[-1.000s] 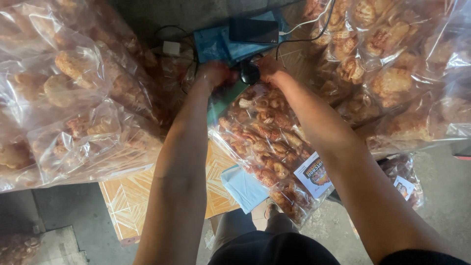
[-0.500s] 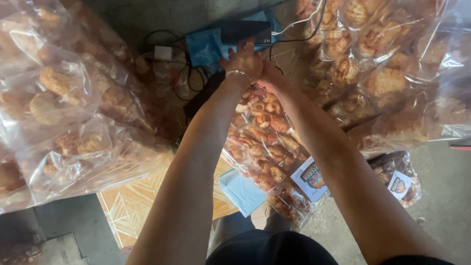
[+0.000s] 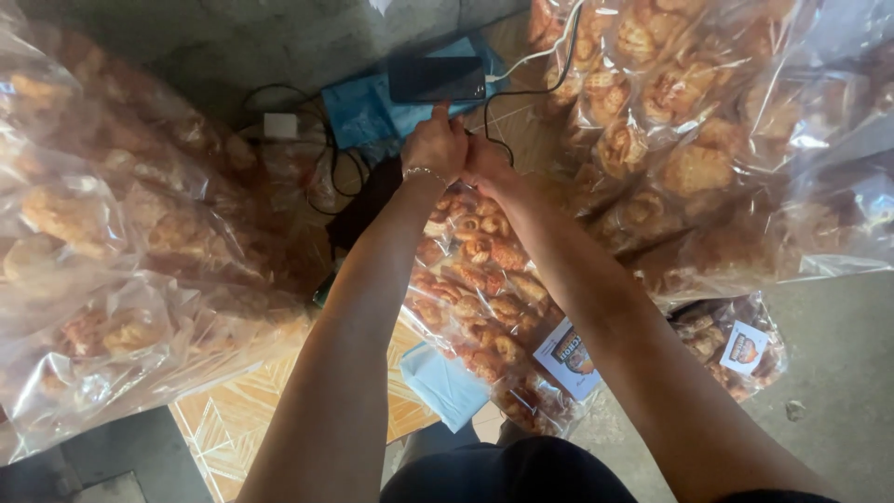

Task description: Sealing individual bags of chicharon using a heat sealer and packing them into larger bags for distribution.

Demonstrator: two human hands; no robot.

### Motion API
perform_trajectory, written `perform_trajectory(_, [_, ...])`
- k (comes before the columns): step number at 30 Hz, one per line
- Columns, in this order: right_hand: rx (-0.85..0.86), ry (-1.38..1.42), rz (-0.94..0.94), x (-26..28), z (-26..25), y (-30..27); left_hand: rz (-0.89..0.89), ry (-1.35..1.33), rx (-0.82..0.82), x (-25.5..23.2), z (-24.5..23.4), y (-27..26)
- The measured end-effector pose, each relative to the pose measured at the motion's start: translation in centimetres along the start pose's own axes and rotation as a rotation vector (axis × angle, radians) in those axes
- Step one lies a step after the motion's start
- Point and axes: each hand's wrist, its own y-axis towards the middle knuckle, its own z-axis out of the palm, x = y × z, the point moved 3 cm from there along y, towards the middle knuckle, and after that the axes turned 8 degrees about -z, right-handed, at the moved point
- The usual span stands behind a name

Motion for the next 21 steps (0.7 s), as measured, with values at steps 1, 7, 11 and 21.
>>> perform_trajectory(1, [0.005,0.013,-0.017,-0.2,-0.1,-0.1,-0.036,0.057,0.014,0.4,0.7,0.7])
perform_trajectory(7, [0.028,0.074,-0.089,-2.0,-0.6,1.0,0.01,0.107,0.025,-0.6,-0.4,-0.5])
perform_trajectory(11, [0.037,0.1,-0.126,-3.2,-0.8,1.5,0.029,0.096,0.011,-0.1,0.2,0.3])
perform_trajectory(21, [0.098,0.146,-0.349,-1.7,-1.6,2.4,0.016,-0.002,-0.034,-2.3,-4.5,-3.1])
